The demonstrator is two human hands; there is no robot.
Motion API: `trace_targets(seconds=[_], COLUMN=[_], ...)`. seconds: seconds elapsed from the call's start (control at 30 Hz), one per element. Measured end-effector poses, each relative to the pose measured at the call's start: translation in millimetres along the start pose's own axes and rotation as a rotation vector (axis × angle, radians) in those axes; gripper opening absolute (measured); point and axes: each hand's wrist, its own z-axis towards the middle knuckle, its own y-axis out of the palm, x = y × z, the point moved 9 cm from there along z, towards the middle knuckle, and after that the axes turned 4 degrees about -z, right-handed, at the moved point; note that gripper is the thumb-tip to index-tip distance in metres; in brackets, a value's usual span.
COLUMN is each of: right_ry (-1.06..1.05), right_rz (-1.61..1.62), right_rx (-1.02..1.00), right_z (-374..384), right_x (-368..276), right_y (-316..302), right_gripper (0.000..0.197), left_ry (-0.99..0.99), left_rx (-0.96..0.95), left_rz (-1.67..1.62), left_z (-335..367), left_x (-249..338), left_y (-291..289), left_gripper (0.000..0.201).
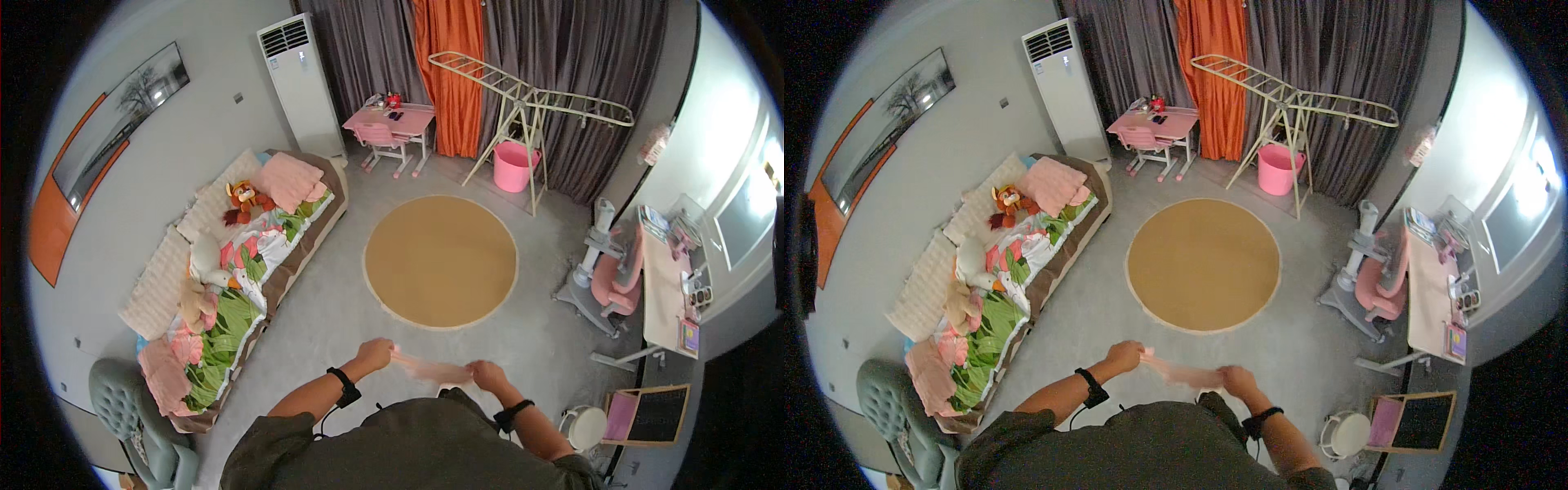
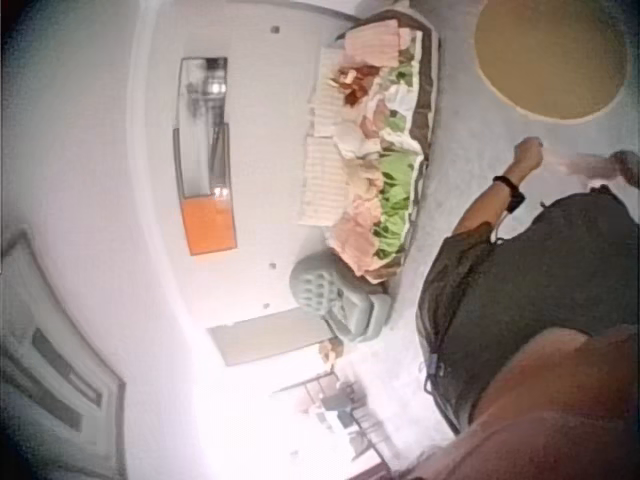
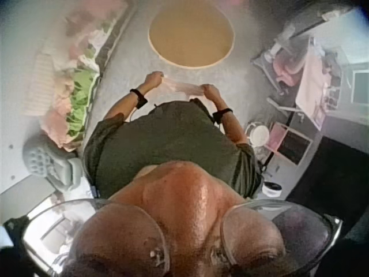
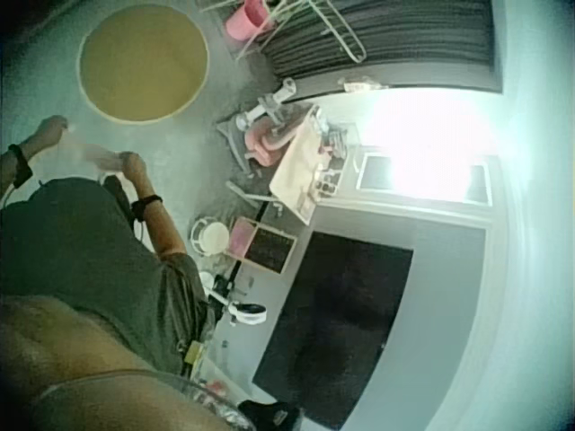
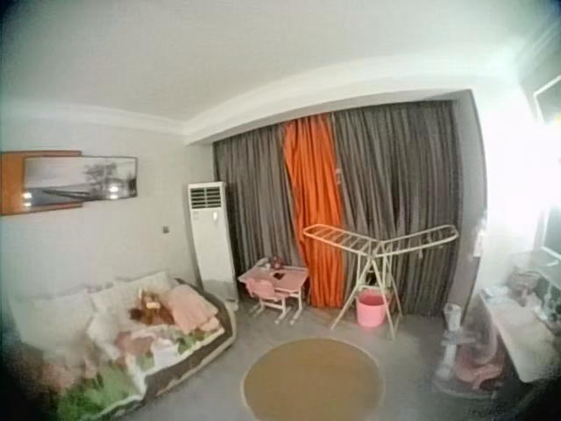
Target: The person washes a small pink cloth in a bathroom sink using liquid soap, then walks to a drying rack and hangs it along with a white towel.
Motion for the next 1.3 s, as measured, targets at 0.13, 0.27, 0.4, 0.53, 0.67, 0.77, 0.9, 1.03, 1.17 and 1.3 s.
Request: trace_targets(seconds=[0.13,0.27,0.4,0.53,0.67,0.77,0.9,1.03,1.17,1.3], right_ry=[-0.103,-0.295,-0.205,-0.025,0.114,0.149,0.132,0.066,-0.059,-0.105], right_rz=[-0.010,0.075,0.025,0.495,0.555,0.562,0.614,0.673,0.520,0.362], right_rx=[0.061,0.193,0.325,0.256,0.272,0.331,0.359,0.232,0.147,0.137], right_z=[152.9,280.8,444.2,592.9,706.2,769.2,856.3,937.5,1019.1,1104.4], right_x=[8.2,10.8,94.8,149.9,168.7,210.8,266.0,320.3,370.0,412.8], right_y=[-130.3,-247.3,-320.9,-447.3,-572.7,-633.2,-717.6,-781.5,-845.8,-930.1], right_gripper=[0.032,0.034,0.030,0.024,0.025,0.028,0.029,0.028,0.029,0.031], left_ry=[0.005,-0.138,0.108,0.115,0.259,0.378,0.503,0.526,0.434,0.447], left_rx=[0.256,0.220,0.301,0.261,0.211,0.222,0.299,0.296,0.201,0.108], left_rz=[-0.051,-0.687,-0.736,-0.767,-0.633,-0.523,-0.361,-0.311,-0.222,-0.145], left_z=[127.3,249.9,425.6,621.5,780.6,891.3,1028.6,1134.7,1226.8,1327.1], left_x=[31.2,27.5,41.3,71.7,142.5,188.4,237.3,276.4,311.4,346.6], left_y=[-115.1,-198.3,-303.2,-417.3,-536.2,-585.8,-648.0,-687.9,-716.2,-764.0], left_gripper=[0.023,0.016,0.015,0.018,0.015,0.014,0.014,0.015,0.018,0.019])
